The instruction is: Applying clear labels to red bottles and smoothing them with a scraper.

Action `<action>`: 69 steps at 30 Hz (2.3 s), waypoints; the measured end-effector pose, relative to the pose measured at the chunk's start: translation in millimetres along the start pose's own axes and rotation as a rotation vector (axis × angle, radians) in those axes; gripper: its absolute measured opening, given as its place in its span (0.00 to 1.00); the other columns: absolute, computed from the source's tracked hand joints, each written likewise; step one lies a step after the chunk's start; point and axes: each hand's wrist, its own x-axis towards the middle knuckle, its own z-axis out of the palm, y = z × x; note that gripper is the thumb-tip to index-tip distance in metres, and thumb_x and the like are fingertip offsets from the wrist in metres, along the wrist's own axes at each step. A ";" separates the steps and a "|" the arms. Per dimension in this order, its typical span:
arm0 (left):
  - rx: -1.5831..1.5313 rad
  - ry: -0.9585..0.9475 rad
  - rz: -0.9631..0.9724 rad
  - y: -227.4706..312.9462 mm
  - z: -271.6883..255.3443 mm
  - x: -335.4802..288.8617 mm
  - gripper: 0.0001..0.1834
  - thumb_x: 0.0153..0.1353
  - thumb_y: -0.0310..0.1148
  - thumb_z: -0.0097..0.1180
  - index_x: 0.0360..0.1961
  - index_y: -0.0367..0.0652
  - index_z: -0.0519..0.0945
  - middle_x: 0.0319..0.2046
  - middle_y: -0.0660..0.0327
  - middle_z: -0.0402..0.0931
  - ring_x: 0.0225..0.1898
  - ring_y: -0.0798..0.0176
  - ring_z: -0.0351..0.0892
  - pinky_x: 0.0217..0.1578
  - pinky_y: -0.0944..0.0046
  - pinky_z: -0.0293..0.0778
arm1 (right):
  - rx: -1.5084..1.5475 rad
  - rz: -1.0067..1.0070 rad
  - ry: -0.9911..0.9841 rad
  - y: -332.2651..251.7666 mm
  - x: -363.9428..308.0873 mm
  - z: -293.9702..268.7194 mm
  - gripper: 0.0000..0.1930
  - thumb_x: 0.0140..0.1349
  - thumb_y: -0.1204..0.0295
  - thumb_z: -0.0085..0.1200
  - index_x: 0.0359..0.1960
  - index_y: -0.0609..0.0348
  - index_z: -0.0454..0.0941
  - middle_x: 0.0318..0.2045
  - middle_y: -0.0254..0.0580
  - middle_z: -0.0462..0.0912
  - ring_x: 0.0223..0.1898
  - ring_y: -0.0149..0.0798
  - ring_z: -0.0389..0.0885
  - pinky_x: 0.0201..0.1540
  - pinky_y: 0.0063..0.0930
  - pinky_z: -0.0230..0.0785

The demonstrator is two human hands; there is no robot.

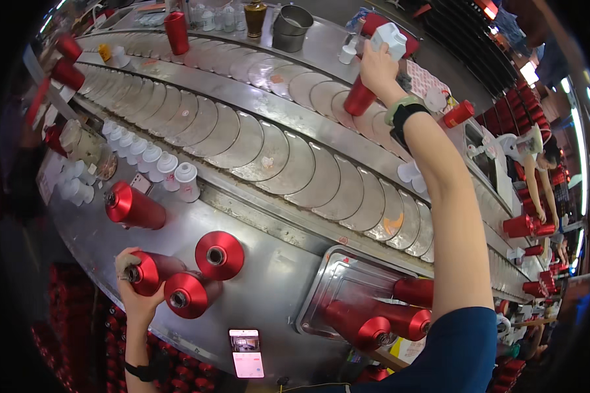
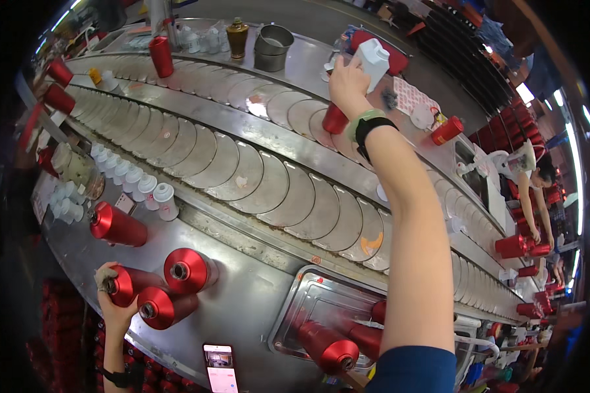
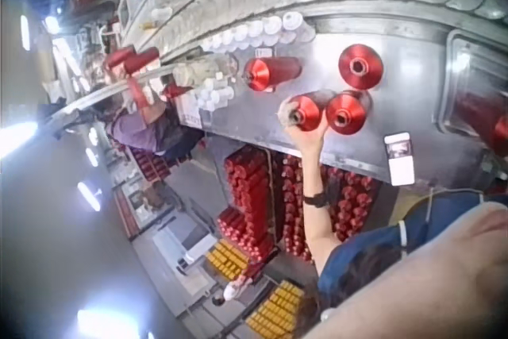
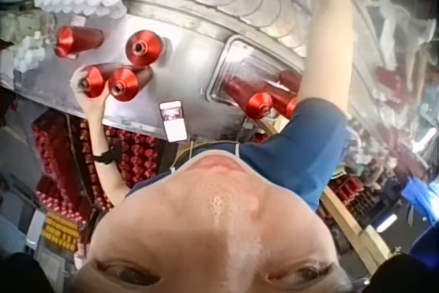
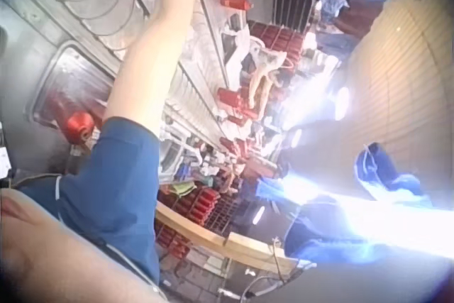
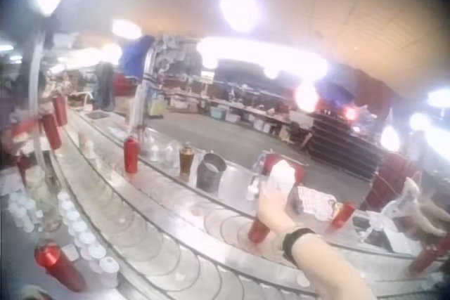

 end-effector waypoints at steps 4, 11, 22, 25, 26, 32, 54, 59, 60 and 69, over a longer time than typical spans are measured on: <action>0.044 0.071 -0.017 -4.7 -12.9 -16.3 0.37 0.37 0.34 0.77 0.50 0.42 0.71 0.54 0.56 0.70 0.56 0.53 0.71 0.61 0.55 0.66 | 0.188 0.168 -0.129 -1.3 1.7 34.5 0.19 0.64 0.65 0.57 0.54 0.58 0.75 0.50 0.61 0.78 0.48 0.64 0.82 0.49 0.53 0.76; 0.011 0.067 -0.021 -15.6 -2.5 -17.4 0.37 0.38 0.33 0.76 0.51 0.43 0.70 0.55 0.56 0.69 0.56 0.54 0.71 0.61 0.55 0.65 | 0.439 -0.051 0.017 -4.3 -31.6 1.4 0.08 0.63 0.76 0.52 0.43 0.59 0.79 0.45 0.53 0.79 0.47 0.59 0.82 0.48 0.49 0.76; 0.020 0.065 0.123 -50.1 -5.8 -23.3 0.39 0.45 0.31 0.73 0.59 0.40 0.70 0.60 0.53 0.68 0.64 0.51 0.67 0.69 0.53 0.56 | 0.896 -0.495 -0.077 -81.5 -157.6 -219.8 0.13 0.56 0.77 0.63 0.44 0.58 0.80 0.40 0.48 0.80 0.44 0.54 0.81 0.49 0.45 0.74; 0.020 0.075 0.091 -45.9 -9.0 -24.6 0.38 0.41 0.24 0.69 0.57 0.40 0.70 0.59 0.53 0.69 0.64 0.51 0.68 0.69 0.52 0.56 | 0.975 -0.520 -0.324 -111.1 -202.8 -235.5 0.13 0.55 0.77 0.61 0.43 0.61 0.78 0.41 0.49 0.78 0.43 0.56 0.81 0.46 0.48 0.75; 0.028 0.077 0.106 -49.6 -7.2 -22.7 0.38 0.41 0.24 0.69 0.58 0.39 0.70 0.59 0.53 0.69 0.64 0.50 0.68 0.69 0.52 0.56 | 0.943 -0.555 -0.370 -116.5 -217.8 -237.2 0.13 0.54 0.77 0.60 0.42 0.62 0.77 0.42 0.50 0.77 0.42 0.57 0.81 0.44 0.48 0.75; 0.010 0.067 0.142 -48.9 -0.2 -18.0 0.39 0.42 0.23 0.68 0.60 0.38 0.70 0.59 0.53 0.70 0.63 0.50 0.68 0.68 0.52 0.57 | 0.970 -0.791 -0.460 -142.2 -274.0 -247.9 0.17 0.50 0.74 0.61 0.42 0.65 0.72 0.41 0.52 0.73 0.36 0.55 0.82 0.33 0.46 0.78; 0.052 0.033 0.146 -68.7 -8.3 -27.2 0.41 0.48 0.39 0.72 0.63 0.37 0.68 0.64 0.54 0.68 0.66 0.51 0.66 0.69 0.49 0.56 | 0.814 -0.774 -0.341 -121.7 -268.2 -215.2 0.17 0.59 0.64 0.58 0.49 0.50 0.76 0.40 0.42 0.79 0.39 0.47 0.84 0.34 0.44 0.77; -0.025 0.033 0.052 2.3 -8.2 -19.5 0.39 0.46 0.25 0.77 0.59 0.37 0.70 0.55 0.50 0.74 0.56 0.50 0.75 0.63 0.52 0.68 | 0.529 -0.055 -0.302 91.1 -205.7 -134.4 0.14 0.56 0.76 0.56 0.46 0.51 0.81 0.43 0.41 0.84 0.46 0.49 0.83 0.46 0.42 0.76; 0.025 0.012 0.078 -0.4 -7.5 -18.1 0.41 0.46 0.26 0.78 0.61 0.36 0.69 0.56 0.49 0.74 0.56 0.50 0.75 0.63 0.52 0.68 | 0.368 0.018 -0.146 151.7 -202.0 -123.0 0.15 0.58 0.77 0.55 0.48 0.52 0.82 0.42 0.42 0.85 0.44 0.50 0.84 0.46 0.43 0.76; 0.173 0.113 0.222 -1.0 1.8 -8.7 0.20 0.52 0.43 0.68 0.33 0.39 0.75 0.29 0.55 0.75 0.30 0.53 0.74 0.34 0.54 0.69 | -0.261 0.722 -0.146 448.7 -275.6 -89.9 0.20 0.67 0.62 0.55 0.54 0.63 0.74 0.48 0.66 0.81 0.50 0.69 0.80 0.54 0.56 0.72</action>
